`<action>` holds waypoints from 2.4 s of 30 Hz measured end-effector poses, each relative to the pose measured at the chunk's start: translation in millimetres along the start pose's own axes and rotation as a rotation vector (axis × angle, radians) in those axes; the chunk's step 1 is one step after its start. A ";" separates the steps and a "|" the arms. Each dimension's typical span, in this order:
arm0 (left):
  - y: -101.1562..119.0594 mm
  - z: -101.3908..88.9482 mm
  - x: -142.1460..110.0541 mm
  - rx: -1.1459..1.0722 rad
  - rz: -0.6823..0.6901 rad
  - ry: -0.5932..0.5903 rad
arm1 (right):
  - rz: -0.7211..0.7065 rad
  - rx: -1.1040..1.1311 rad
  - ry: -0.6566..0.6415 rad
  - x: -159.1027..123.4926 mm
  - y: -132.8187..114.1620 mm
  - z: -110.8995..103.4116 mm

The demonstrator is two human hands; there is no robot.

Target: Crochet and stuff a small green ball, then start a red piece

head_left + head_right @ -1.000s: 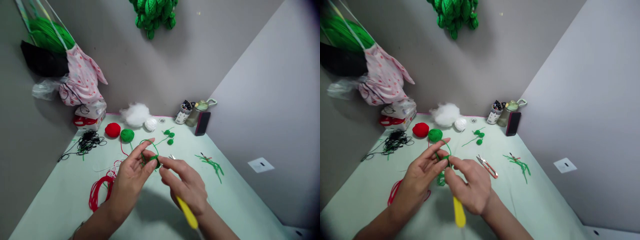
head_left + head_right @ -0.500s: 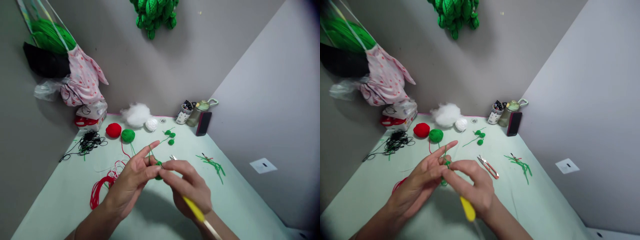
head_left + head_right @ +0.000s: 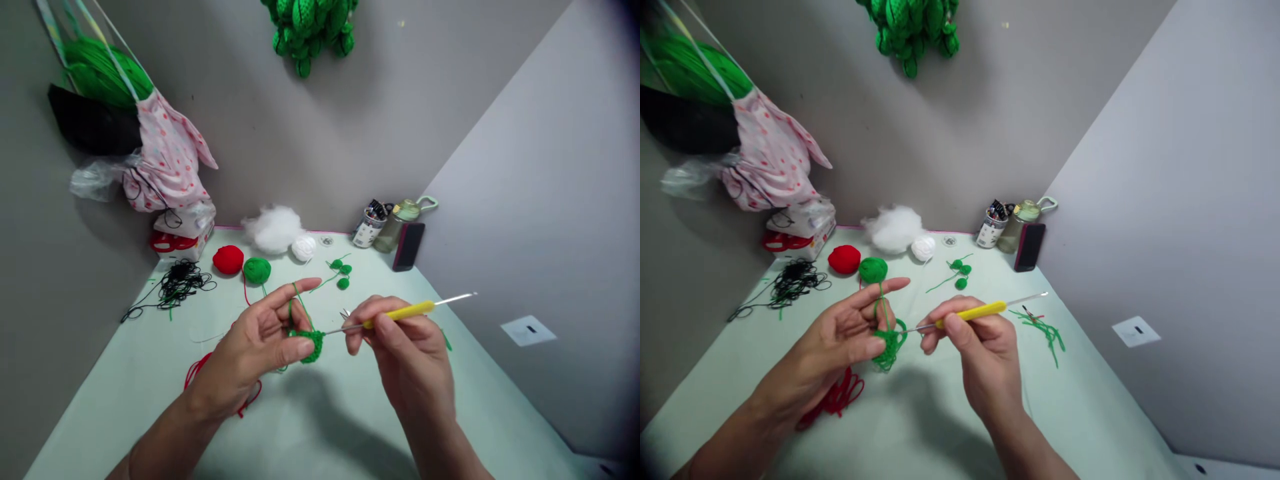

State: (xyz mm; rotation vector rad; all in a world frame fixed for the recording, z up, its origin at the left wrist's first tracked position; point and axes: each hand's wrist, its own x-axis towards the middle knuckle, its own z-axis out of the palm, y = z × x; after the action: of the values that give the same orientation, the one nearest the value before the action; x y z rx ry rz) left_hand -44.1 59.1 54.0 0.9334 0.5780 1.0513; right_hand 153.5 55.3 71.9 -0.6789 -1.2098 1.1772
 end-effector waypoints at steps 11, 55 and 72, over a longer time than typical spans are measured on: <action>-12.8 16.8 1.4 -0.058 0.003 0.109 | -0.308 -0.389 -0.054 -6.7 23.1 5.6; -13.9 21.8 -1.0 0.257 0.052 0.267 | 0.002 -0.085 0.001 -1.8 32.8 2.0; -4.8 26.2 -9.9 0.571 0.210 0.230 | 0.164 0.205 -0.208 3.4 33.9 0.1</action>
State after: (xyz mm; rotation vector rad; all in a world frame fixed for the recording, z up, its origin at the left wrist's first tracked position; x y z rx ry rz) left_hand -25.3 39.6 62.9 1.4029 1.0205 1.2157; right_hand 142.3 68.8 42.6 -0.5174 -1.2006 1.5168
